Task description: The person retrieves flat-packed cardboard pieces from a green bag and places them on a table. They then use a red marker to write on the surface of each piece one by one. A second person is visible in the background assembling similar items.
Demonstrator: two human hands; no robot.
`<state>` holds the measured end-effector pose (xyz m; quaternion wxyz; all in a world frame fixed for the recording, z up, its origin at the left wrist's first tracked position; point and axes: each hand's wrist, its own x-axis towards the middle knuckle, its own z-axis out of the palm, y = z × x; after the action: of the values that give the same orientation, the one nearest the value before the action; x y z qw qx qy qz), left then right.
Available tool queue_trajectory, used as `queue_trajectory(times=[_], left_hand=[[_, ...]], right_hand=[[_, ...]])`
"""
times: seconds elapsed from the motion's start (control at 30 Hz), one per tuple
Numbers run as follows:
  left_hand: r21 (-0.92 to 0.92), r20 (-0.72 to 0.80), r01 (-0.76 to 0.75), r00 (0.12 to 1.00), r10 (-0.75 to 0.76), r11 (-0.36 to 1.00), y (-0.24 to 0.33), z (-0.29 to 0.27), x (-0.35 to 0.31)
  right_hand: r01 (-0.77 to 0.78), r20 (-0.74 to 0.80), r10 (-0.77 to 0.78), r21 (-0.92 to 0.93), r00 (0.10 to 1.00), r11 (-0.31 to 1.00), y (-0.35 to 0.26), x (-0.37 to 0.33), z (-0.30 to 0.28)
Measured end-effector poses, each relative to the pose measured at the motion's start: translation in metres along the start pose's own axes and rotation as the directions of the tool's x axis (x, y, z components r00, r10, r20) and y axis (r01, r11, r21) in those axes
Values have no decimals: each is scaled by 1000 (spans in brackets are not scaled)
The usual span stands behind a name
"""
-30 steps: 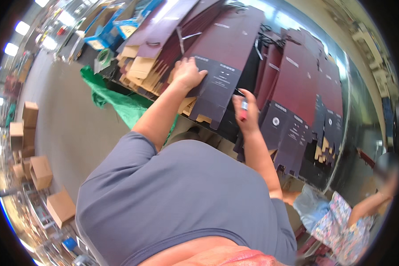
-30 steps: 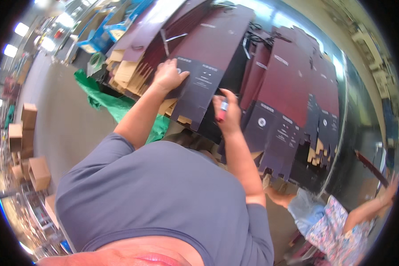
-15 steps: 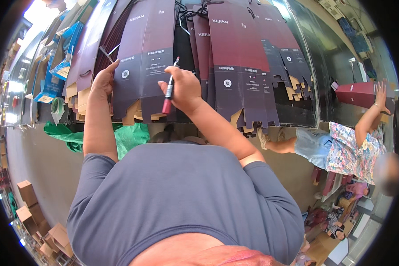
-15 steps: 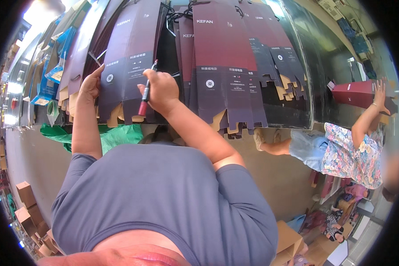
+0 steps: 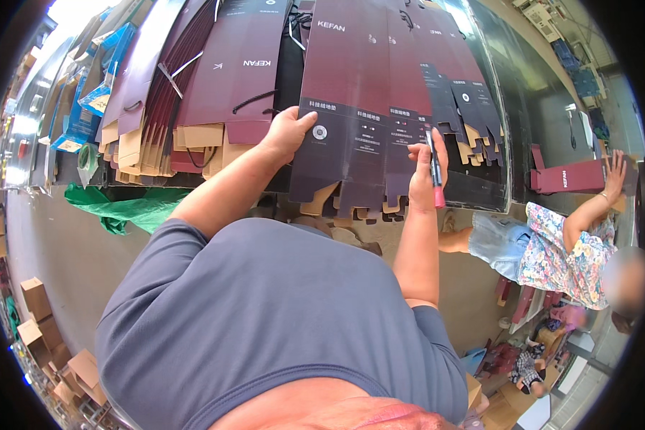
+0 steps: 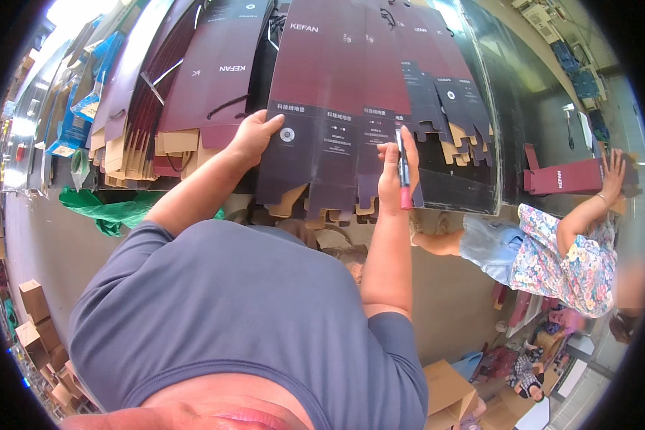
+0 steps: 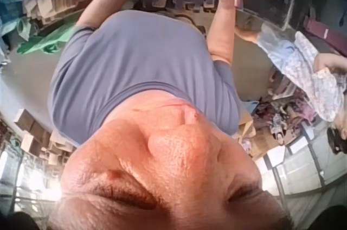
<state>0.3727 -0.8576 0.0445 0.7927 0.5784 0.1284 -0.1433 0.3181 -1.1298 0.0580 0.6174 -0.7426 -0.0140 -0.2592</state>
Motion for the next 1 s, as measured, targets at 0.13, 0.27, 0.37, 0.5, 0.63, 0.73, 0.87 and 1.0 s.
queue_trajectory(times=[0.13, 0.27, 0.37, 0.5, 0.63, 0.73, 0.87, 1.0], left_hand=[[-18, -8, 49, 999, -49, 999, -20, 4, 3], [-38, -13, 102, 995, -103, 994, -22, 3, 1], [-42, -16, 94, 995, -95, 995, -28, -1, 2], [-37, 17, 101, 995, -100, 994, -24, 1, -1], [-48, 15, 105, 994, -105, 993, -21, 4, -2], [-49, 16, 115, 993, -114, 992, -22, 2, -1], [-51, 33, 114, 993, -112, 992, -23, -1, 0], [23, 68, -111, 992, 110, 994, 17, 0, -16]], right_hand=[[-215, 110, 192, 277, 975, 936, 24, 3, 13], [-42, 131, 36, 41, 991, 998, 51, 8, 25], [18, 157, -17, -7, 987, 1000, 52, 9, 30], [62, 159, -52, -62, 986, 996, 61, 6, 30], [80, 160, -63, -104, 985, 991, 62, 6, 30], [91, 161, -70, -129, 984, 987, 63, 6, 30], [126, 181, -93, -183, 979, 975, 68, 7, 28], [-262, -74, 302, 332, 950, 906, 55, 5, 30]])
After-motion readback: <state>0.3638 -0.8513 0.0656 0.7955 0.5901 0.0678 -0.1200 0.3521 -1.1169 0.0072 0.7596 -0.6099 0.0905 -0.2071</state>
